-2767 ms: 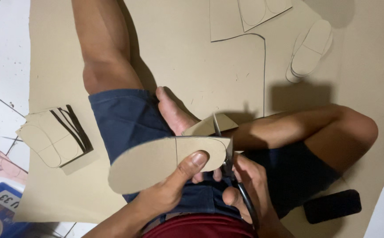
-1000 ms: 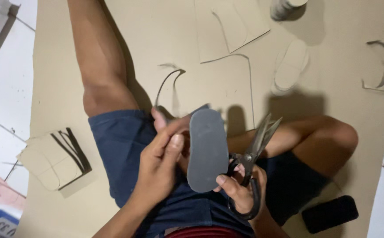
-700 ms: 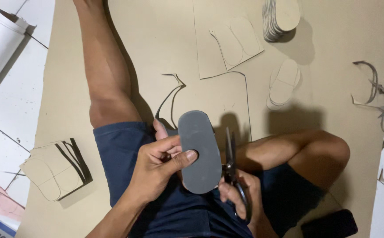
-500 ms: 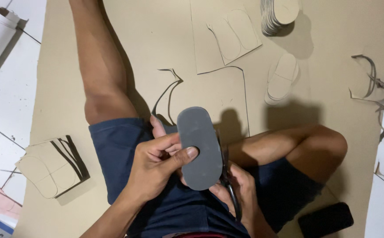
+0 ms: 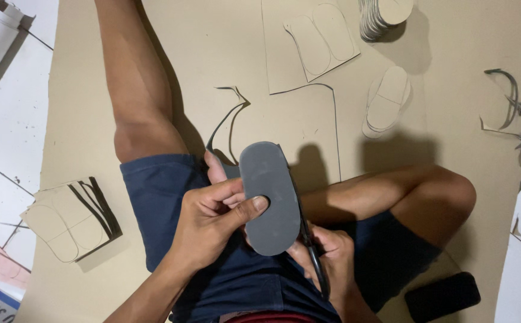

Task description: The person sits on the floor and cuts sandal sole shapes from a sheet of sole material using scissors, following drawn outlines. They trim the edges of each cut sole, set finished soles on a growing stack, and pick up new sheets to continue cutting.

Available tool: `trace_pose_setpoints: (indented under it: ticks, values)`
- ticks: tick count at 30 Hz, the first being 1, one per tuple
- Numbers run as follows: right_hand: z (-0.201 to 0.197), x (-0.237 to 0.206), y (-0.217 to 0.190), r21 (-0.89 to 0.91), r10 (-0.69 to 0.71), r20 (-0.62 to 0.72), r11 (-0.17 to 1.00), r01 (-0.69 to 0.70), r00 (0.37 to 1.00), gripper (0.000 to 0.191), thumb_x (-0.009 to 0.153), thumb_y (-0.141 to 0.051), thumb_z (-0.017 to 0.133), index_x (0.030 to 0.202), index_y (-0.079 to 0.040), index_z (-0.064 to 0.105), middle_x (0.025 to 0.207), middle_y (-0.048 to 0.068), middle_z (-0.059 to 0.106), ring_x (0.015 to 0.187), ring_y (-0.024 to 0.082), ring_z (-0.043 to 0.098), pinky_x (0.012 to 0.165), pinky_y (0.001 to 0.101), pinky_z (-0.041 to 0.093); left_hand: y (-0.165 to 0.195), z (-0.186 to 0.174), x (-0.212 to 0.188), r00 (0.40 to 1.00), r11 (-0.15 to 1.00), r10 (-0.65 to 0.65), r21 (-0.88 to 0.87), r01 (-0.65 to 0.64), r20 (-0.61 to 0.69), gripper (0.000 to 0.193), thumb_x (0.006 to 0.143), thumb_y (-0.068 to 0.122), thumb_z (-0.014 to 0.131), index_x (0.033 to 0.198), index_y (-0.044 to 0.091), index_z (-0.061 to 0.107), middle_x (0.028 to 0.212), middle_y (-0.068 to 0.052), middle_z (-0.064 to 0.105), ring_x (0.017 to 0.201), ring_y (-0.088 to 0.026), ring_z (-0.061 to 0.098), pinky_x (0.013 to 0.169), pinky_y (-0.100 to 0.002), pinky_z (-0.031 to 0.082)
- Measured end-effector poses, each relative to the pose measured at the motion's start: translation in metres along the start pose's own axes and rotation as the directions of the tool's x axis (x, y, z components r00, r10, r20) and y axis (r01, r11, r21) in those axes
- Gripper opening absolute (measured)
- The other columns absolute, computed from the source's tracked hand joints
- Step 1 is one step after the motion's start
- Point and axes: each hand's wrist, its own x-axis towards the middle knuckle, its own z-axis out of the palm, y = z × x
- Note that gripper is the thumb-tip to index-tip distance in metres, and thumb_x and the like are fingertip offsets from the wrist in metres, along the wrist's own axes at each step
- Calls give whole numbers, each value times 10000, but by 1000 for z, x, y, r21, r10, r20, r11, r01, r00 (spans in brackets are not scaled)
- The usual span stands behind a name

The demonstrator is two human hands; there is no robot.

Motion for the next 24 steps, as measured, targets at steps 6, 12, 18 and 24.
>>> trace_pose_setpoints:
  ticks: [6, 12, 18, 24]
  values:
    - [-2, 10, -9, 63, 49, -123, 997, -41, 991, 182, 911, -158, 678, 917, 0, 766, 556, 30, 639, 461, 84, 578, 456, 256, 454, -2, -4, -1, 993, 996, 85, -27, -83, 81, 315, 940, 49, 711, 1249, -16, 719, 996, -44, 790, 884, -53, 709, 790, -211, 577]
    - [-10, 23, -14, 77, 16, -20, 997, -15, 1000, 229, 988, -173, 635, 991, 29, 743, 646, 47, 603, 560, 104, 556, 516, 255, 434, -7, -10, 3, 996, 997, -27, 81, 20, 84, 310, 908, 60, 747, 1213, 9, 774, 779, -24, 722, 668, -61, 627, 589, -233, 506]
    - [-13, 27, 7, 76, 88, -3, 993, -88, 996, 224, 935, -190, 672, 874, 9, 754, 552, 23, 603, 463, 106, 555, 433, 263, 435, -10, -11, 19, 994, 989, 88, 113, -95, 70, 264, 910, 63, 749, 1163, -6, 778, 825, -3, 743, 727, -42, 645, 646, -208, 512]
    - [-18, 28, 30, 708, -51, 144, 703, -66, 988, 287, 999, -289, 611, 947, -17, 689, 741, 109, 670, 574, 199, 642, 510, 319, 482, 6, 0, 23, 839, 748, 481, 380, -544, 254, 270, 919, 18, 682, 1178, 14, 757, 1135, -116, 779, 1063, -184, 688, 938, -329, 554]
